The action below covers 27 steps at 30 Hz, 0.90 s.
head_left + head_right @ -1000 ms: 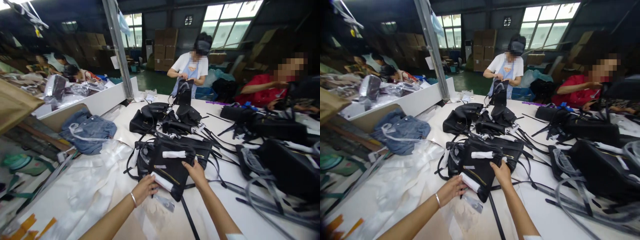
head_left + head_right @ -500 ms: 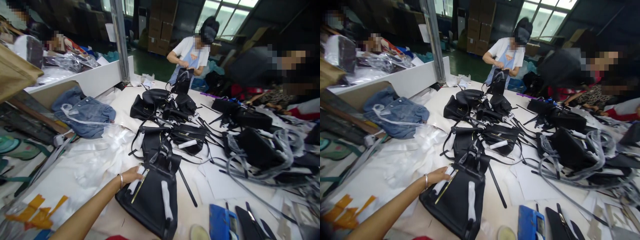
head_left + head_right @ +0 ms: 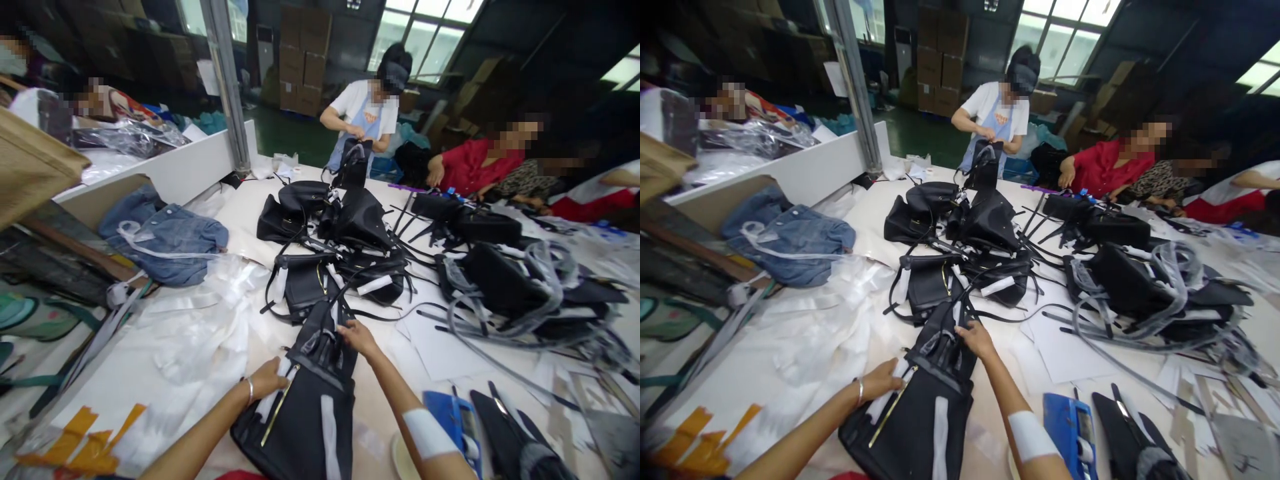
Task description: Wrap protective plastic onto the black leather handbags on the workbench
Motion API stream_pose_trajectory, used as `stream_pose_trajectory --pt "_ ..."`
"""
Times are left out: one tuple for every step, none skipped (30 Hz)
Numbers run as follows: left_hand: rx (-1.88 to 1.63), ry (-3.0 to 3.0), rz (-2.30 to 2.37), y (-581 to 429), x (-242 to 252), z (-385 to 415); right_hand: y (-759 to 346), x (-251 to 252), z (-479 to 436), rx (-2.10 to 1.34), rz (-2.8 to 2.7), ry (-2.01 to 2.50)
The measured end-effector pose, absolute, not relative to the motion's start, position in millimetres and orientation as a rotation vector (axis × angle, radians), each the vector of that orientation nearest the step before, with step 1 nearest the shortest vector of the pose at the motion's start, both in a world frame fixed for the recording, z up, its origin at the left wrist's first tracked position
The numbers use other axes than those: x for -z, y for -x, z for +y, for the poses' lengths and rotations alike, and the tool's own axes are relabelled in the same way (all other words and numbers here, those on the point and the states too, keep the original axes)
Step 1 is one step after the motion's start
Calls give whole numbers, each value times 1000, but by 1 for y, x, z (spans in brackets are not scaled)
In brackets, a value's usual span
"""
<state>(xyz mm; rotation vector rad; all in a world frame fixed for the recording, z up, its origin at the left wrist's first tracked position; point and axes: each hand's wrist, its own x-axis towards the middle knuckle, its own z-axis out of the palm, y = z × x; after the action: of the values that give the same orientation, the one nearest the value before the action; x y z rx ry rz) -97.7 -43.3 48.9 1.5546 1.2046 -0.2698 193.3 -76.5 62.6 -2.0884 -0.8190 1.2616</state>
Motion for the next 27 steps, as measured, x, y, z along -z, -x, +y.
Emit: stream_pose_trajectory --pt "266 -1559 1198 98 -48 -44 -188 -59 -69 -1323 -814 2044" --pt "257 -1560 1186 99 -46 -44 -182 -57 -64 -1380 -812 1993" --pt "247 -1561 1175 101 -44 -45 -177 -56 -61 -1426 -813 1940" --pt "244 -1563 1173 102 -41 -45 -172 -56 -58 -1455 -820 1891" --pt "241 -1567 1173 103 -38 -45 -168 -56 -56 -1466 -828 1840" --pt "239 -1571 1176 104 -36 -44 -165 -55 -54 -1472 -826 1784" --pt "239 -1574 1179 104 -33 -44 -162 -55 -53 -1481 -805 1721" --pt "241 -1576 1181 104 -31 -43 -159 -54 -51 -1504 -766 1651" --pt "245 -1575 1183 103 -29 -42 -157 -53 -49 -1544 -716 1575" --pt "251 -1572 1179 103 -28 -40 -154 -51 -47 -1596 -666 1500" --pt "258 -1568 1172 102 -27 -39 -153 -50 -45 -1651 -631 1439" --pt "262 -1563 1165 102 -26 -38 -151 -49 -44 -1700 -619 1400" --pt "264 -1559 1159 102 -26 -37 -150 -49 -44 -1738 -628 1376" --pt "264 -1554 1157 102 -26 -36 -150 -49 -44 -1761 -652 1363" --pt "262 -1549 1157 102 -27 -36 -151 -51 -45 -1766 -685 1359" --pt "261 -1544 1159 103 -27 -35 -153 -53 -46 -1755 -721 1363" --pt "260 -1538 1163 104 -27 -36 -154 -57 -47 -1727 -755 1371" --pt "259 -1528 1165 105 -28 -36 -157 -61 -47 -1681 -785 1383" --pt "252 -1518 1161 106 -28 -36 -159 -66 -48 -1620 -811 1398" --pt "243 -1507 1154 106 -28 -37 -162 -71 -48 -1549 -829 1415" --pt "233 -1495 1143 107 -28 -37 -166 -77 -48 -1482 -839 1429" --pt "224 -1484 1127 107 -29 -37 -171 -83 -49 -1417 -842 1437" --pt "216 -1478 1107 107 -29 -37 -177 -89 -49 -1356 -833 1438" --pt "213 -1481 1090 107 -30 -36 -184 -96 -51 -1300 -810 1433" --pt "219 -1489 1081 106 -32 -35 -193 -103 -54 -1246 -773 1420" --pt "227 -1500 1082 106 -34 -34 -202 -110 -57 -1185 -723 1401" --pt "232 -1509 1095 107 -37 -34 -211 -116 -59 -1127 -667 1377"
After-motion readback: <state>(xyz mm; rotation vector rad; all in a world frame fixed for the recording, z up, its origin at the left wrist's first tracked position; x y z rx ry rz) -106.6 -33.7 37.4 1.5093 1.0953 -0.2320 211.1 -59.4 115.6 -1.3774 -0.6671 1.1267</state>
